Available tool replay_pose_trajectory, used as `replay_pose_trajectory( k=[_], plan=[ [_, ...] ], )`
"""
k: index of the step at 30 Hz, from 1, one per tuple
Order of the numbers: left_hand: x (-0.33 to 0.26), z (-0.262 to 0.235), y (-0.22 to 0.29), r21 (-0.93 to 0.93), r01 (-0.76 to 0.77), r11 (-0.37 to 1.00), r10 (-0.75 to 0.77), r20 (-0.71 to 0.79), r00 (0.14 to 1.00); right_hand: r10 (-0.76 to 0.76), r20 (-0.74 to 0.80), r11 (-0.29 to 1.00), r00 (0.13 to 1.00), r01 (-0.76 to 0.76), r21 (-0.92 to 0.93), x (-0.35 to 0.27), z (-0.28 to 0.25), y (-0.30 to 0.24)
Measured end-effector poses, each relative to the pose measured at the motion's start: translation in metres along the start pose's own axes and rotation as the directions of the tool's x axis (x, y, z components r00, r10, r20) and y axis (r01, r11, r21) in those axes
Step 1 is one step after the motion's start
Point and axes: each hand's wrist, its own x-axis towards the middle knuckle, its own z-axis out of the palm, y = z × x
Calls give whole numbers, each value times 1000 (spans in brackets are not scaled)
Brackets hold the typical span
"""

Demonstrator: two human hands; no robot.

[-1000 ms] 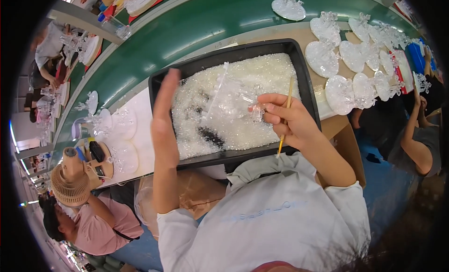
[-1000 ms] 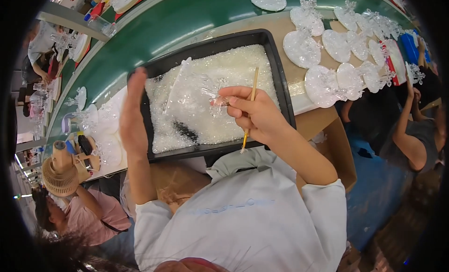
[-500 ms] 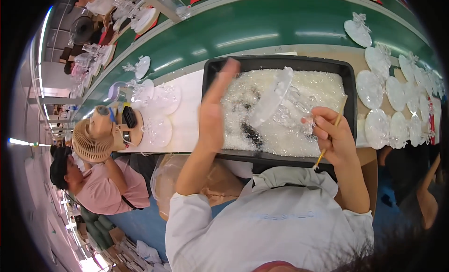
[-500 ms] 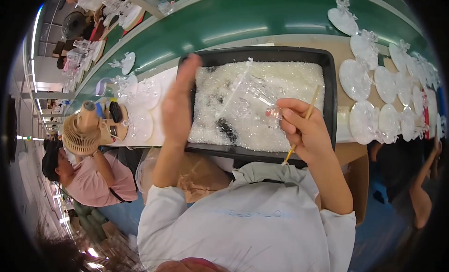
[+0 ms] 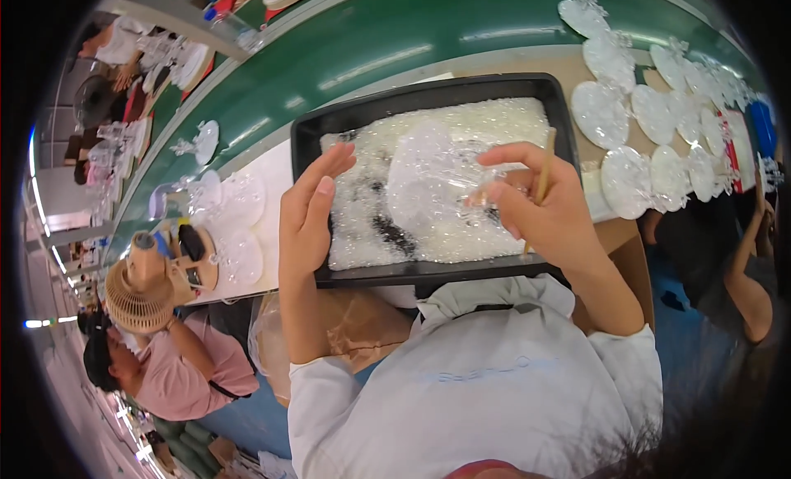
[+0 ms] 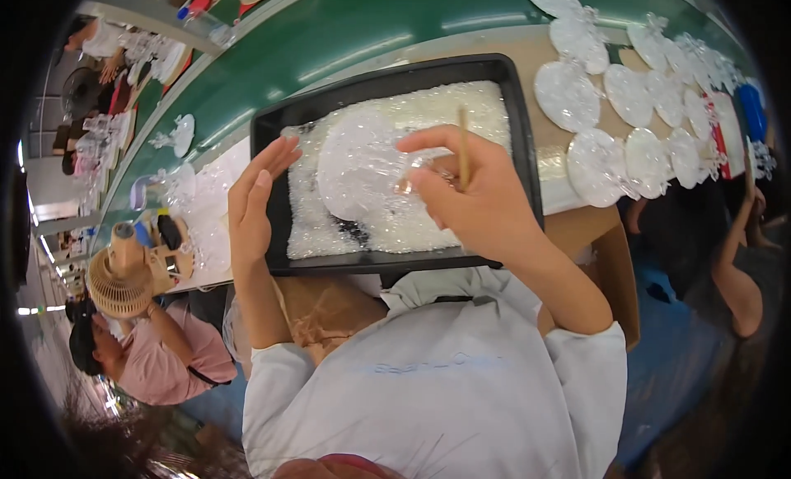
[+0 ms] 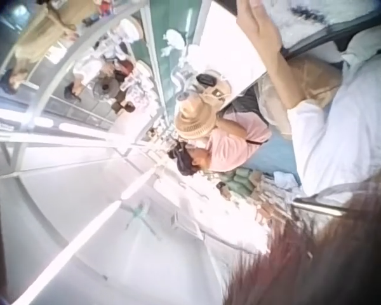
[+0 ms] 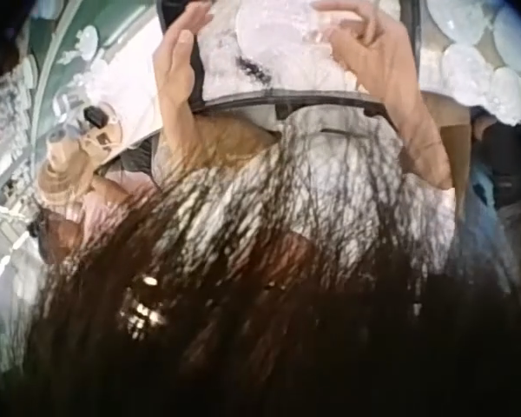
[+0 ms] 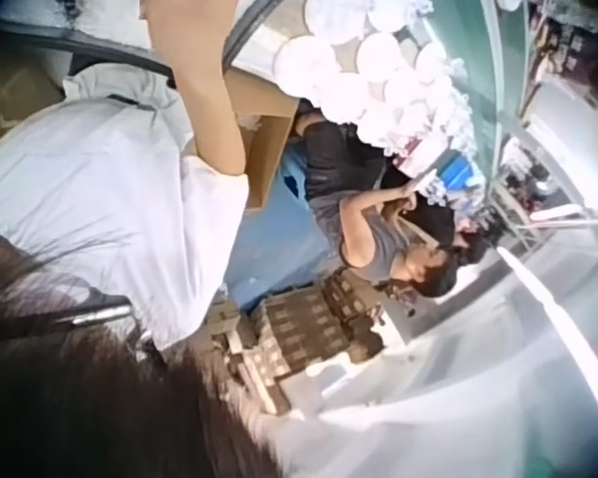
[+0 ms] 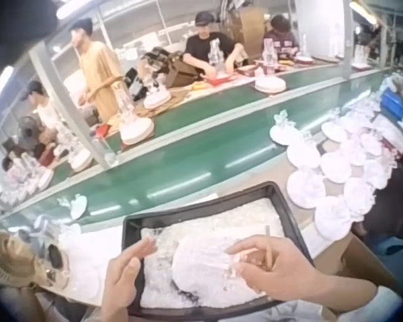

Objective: Applying adhesive to clear plastic components and coating them with small white beads or crystals.

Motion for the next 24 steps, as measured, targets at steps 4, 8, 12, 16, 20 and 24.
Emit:
replay_pose_trajectory(
  k=[4,8,12,16,20,24],
  plan=[
    [1,11,4,-207,25,978,-3,108,994,-133,9,954,991,130,-269,-1,1,-9],
    [9,-7,5,371,-77,925,71,29,997,-203,97,869,974,225,-440,5,4,-29],
    [19,-28,-27,895,-40,445,258,-85,962,-157,135,812,978,205,-547,21,5,-58],
    [4,-36,-50,811,183,555,-125,-136,983,-266,250,764,931,362,-533,56,11,-81],
    [-18,-39,-46,779,177,602,-56,-179,982,-194,235,613,952,305,-729,75,49,-139],
    [-32,-36,-37,783,212,584,-91,-197,976,-393,366,320,844,499,-806,124,38,-118]
  ],
)
